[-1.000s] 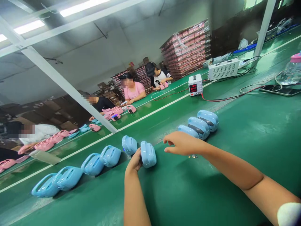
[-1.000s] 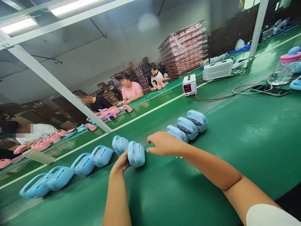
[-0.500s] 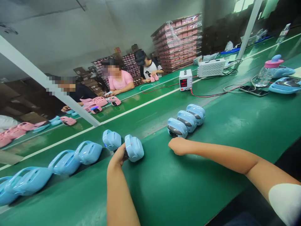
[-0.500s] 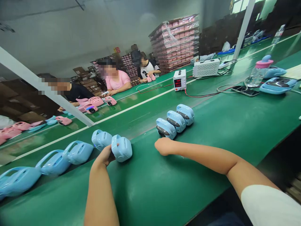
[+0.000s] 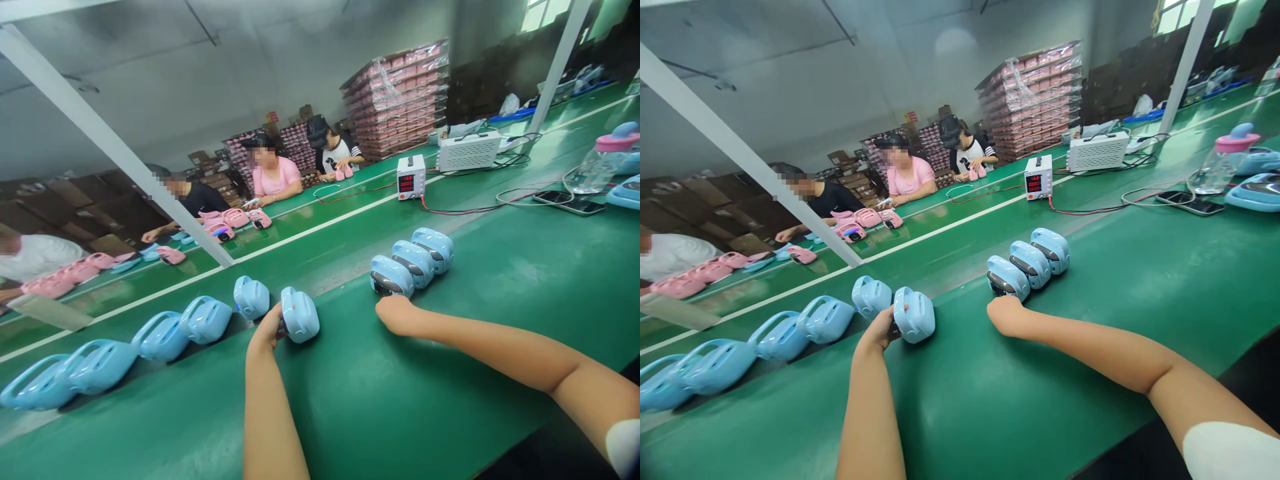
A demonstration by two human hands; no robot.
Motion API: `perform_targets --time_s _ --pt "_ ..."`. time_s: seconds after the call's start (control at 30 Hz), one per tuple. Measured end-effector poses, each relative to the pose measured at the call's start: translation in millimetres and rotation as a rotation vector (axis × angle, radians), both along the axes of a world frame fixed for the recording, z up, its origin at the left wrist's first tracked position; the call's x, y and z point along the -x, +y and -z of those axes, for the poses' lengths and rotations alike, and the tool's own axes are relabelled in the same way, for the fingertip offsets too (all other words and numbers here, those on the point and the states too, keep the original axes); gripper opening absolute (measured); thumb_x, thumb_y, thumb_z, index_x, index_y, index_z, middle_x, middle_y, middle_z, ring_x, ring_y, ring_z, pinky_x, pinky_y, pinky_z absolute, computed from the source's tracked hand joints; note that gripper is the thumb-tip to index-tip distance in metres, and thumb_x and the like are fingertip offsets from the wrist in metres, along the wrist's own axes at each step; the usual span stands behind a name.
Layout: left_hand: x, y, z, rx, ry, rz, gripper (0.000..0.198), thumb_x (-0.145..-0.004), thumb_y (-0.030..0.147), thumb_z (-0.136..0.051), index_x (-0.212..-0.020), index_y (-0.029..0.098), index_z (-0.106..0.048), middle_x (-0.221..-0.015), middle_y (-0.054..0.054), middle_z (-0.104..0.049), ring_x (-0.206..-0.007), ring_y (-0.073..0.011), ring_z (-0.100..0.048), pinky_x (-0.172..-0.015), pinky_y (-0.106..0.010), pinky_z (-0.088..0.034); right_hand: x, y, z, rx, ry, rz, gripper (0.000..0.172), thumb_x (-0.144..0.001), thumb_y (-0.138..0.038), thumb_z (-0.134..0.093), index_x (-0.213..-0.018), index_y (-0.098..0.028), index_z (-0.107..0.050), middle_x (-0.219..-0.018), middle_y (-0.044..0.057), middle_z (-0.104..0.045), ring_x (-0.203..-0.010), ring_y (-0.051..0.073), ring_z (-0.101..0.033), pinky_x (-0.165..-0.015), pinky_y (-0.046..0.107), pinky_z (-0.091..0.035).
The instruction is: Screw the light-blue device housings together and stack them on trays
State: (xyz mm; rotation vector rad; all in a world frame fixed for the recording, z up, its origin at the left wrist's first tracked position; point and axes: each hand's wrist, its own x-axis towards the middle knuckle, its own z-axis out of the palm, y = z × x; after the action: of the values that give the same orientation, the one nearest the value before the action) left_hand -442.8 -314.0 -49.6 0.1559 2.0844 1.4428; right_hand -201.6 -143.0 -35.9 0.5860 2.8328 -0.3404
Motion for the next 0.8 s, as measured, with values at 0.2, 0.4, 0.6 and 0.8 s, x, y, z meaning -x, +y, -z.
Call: perform_targets --time_s 0.2,0.4,0.6,0.8 --pt "-1.3 1.7 0.9 -0.023 -0.017 -0.018 0.027 -0.052 0.035 -0.069 -0.072 0.020 -0.059 -0.059 0.002 -0.057 -0.055 -0.0166 -0.053 -0.053 -0.026 -0.039 -12.1 18.5 -47.2 0.022 0.301 -0.051 0.015 -0.083 -0.012 -0.048 -0.083 -0.015 -0.063 -0.090 0.010 -0.066 -0.086 0.021 -0.062 -0.072 0.027 -0.043" --pt "-7.6 3.0 -12.9 -0.074 -0.002 -0.056 0.028 -0.056 0.025 -0.067 -0.082 0.018 -0.062 -0.069 -0.002 -0.062 -0.060 -0.0174 -0.057 -0.052 -0.026 -0.040 14.5 47.0 -58.3 -0.126 0.436 0.345 0.025 -0.084 -0.006 -0.041 -0.107 -0.007 -0.049 -0.104 0.020 -0.056 -0.096 0.029 -0.056 -0.075 0.033 -0.039" --pt "-23.3 -27.1 -78.3 -0.426 0.279 -0.254 0.028 -0.065 0.026 -0.056 -0.094 0.025 -0.055 -0.084 0.002 -0.059 -0.068 -0.0085 -0.056 -0.058 -0.018 -0.041 19.2 68.0 -39.6 0.032 0.515 0.380 0.015 -0.086 -0.010 -0.041 -0.099 -0.010 -0.048 -0.095 0.017 -0.058 -0.087 0.025 -0.058 -0.069 0.030 -0.038" --pt "-90.3 26.6 -80.7 -0.618 0.206 0.012 0.038 -0.056 0.026 -0.068 -0.092 0.022 -0.056 -0.086 -0.001 -0.059 -0.068 -0.0127 -0.055 -0.054 -0.022 -0.042 15.5 66.2 -55.5 0.248 0.732 0.327 0.009 -0.090 -0.021 -0.038 -0.086 -0.017 -0.045 -0.089 0.003 -0.055 -0.079 0.012 -0.052 -0.066 0.021 -0.039"
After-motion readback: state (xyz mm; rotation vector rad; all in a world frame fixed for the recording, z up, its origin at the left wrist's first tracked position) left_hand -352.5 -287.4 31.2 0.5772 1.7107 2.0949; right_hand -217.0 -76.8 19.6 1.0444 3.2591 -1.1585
